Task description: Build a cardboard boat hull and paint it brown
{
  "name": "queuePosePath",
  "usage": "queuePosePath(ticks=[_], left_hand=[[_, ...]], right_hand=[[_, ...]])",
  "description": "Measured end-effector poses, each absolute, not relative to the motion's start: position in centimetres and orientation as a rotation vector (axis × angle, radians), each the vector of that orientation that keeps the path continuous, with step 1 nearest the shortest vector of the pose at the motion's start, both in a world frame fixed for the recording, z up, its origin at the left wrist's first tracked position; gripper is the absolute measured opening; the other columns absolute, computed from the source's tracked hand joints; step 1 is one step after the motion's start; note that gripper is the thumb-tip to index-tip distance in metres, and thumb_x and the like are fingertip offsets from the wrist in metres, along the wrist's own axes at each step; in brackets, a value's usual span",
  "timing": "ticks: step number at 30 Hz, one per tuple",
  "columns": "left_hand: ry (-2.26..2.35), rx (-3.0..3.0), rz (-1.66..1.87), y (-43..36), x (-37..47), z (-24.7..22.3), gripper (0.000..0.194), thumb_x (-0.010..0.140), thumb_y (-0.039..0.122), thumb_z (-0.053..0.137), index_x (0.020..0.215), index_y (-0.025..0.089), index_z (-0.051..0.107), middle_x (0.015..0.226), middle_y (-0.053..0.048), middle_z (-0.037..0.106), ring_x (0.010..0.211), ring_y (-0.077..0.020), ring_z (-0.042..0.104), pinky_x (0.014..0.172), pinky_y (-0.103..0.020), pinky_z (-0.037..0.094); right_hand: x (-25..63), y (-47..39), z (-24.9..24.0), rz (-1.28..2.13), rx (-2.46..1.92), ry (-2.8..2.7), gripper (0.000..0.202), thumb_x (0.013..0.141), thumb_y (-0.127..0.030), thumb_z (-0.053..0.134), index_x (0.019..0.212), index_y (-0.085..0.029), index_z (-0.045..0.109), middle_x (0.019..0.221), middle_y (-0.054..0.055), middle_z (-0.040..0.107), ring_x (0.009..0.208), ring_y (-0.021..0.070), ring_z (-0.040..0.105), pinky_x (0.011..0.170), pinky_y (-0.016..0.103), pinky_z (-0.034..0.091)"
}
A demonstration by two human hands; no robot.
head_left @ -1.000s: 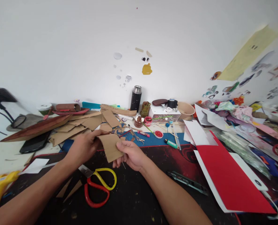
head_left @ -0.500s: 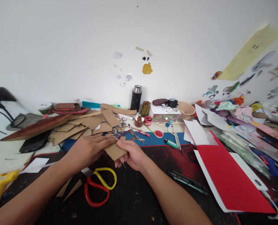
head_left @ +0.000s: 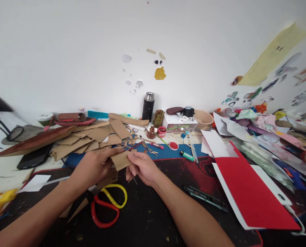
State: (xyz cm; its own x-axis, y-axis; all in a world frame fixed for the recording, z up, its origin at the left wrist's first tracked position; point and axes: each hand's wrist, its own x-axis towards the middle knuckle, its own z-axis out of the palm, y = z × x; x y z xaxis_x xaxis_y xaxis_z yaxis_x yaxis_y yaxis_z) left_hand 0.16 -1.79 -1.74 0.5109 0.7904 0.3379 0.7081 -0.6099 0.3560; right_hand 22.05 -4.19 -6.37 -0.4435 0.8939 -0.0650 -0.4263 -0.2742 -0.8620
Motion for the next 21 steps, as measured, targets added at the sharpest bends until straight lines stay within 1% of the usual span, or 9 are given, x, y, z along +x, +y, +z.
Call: queuePosePath(ticks=[3, 5, 8, 11, 13, 15, 18, 21], left_hand=[[1.14, 2.679, 0.773, -1.9, 0.1, -1.1, 0.051, 0.089, 0.017, 0.053, 0.13, 0.025, 0.082, 0.121, -0.011, 0.088, 0.1, -0.029, 0.085, 0.086, -0.037, 0.067], [0.994, 2.763, 0.812, -1.9, 0.0, -0.7, 0.051, 0.09, 0.015, 0.053, 0.132, 0.024, 0.081, 0.124, -0.011, 0.087, 0.105, -0.0276, 0.085, 0.089, -0.035, 0.066], [0.901, 2.85, 0.82, -2.0, -0.2, -0.5, 0.054, 0.086, 0.009, 0.051, 0.129, 0.022, 0.081, 0.121, -0.012, 0.088, 0.101, -0.027, 0.086, 0.085, -0.034, 0.067], [0.96, 2.8, 0.777, -1.9, -0.4, -0.7, 0.056, 0.083, 0.008, 0.052, 0.128, 0.024, 0.082, 0.121, -0.011, 0.088, 0.099, -0.0272, 0.086, 0.084, -0.035, 0.068], [1.036, 2.735, 0.756, -1.8, -0.4, -0.9, 0.057, 0.083, 0.009, 0.052, 0.128, 0.026, 0.083, 0.122, -0.01, 0.088, 0.1, -0.0273, 0.086, 0.086, -0.036, 0.068], [1.079, 2.692, 0.773, -1.8, -0.3, -1.2, 0.056, 0.084, 0.009, 0.052, 0.127, 0.027, 0.083, 0.119, -0.009, 0.088, 0.097, -0.027, 0.086, 0.085, -0.035, 0.068], [1.049, 2.688, 0.859, -1.7, -0.1, -1.5, 0.052, 0.087, 0.01, 0.053, 0.126, 0.025, 0.083, 0.115, -0.01, 0.089, 0.093, -0.0268, 0.086, 0.08, -0.033, 0.068], [0.98, 2.716, 0.927, -1.7, -0.1, -1.8, 0.049, 0.09, 0.01, 0.054, 0.128, 0.023, 0.082, 0.119, -0.011, 0.088, 0.096, -0.027, 0.087, 0.08, -0.032, 0.068]], right_hand=[[22.1, -4.2, -6.1, 1.865, -0.695, -1.017, 0.061, 0.085, -0.078, 0.084, 0.081, -0.021, 0.06, 0.049, -0.008, 0.055, 0.046, 0.0155, 0.064, 0.047, 0.024, 0.049], [22.2, -4.2, -6.0, 1.88, -0.68, -1.008, 0.061, 0.085, -0.077, 0.083, 0.08, -0.02, 0.062, 0.049, -0.007, 0.056, 0.046, 0.0162, 0.065, 0.047, 0.024, 0.049], [22.2, -4.1, -6.1, 1.923, -0.68, -1.001, 0.064, 0.082, -0.078, 0.085, 0.081, -0.018, 0.065, 0.052, -0.003, 0.061, 0.048, 0.0176, 0.068, 0.046, 0.024, 0.049], [22.2, -4.2, -6.3, 1.985, -0.676, -1.037, 0.067, 0.083, -0.083, 0.08, 0.084, -0.017, 0.066, 0.055, 0.0, 0.066, 0.05, 0.0186, 0.07, 0.046, 0.025, 0.05], [22.1, -4.2, -6.5, 1.996, -0.667, -1.055, 0.067, 0.084, -0.084, 0.079, 0.088, -0.018, 0.065, 0.057, -0.001, 0.066, 0.051, 0.0186, 0.07, 0.048, 0.025, 0.051], [22.1, -4.2, -6.5, 1.981, -0.663, -1.06, 0.066, 0.083, -0.083, 0.081, 0.09, -0.019, 0.064, 0.056, -0.002, 0.066, 0.052, 0.0183, 0.07, 0.049, 0.025, 0.051], [22.1, -4.3, -6.6, 1.951, -0.655, -1.071, 0.066, 0.082, -0.082, 0.083, 0.091, -0.02, 0.062, 0.052, -0.004, 0.063, 0.05, 0.0176, 0.068, 0.051, 0.024, 0.051], [22.0, -4.4, -6.6, 1.944, -0.637, -1.082, 0.064, 0.085, -0.081, 0.081, 0.092, -0.02, 0.062, 0.051, -0.005, 0.062, 0.051, 0.0176, 0.069, 0.051, 0.024, 0.051]])
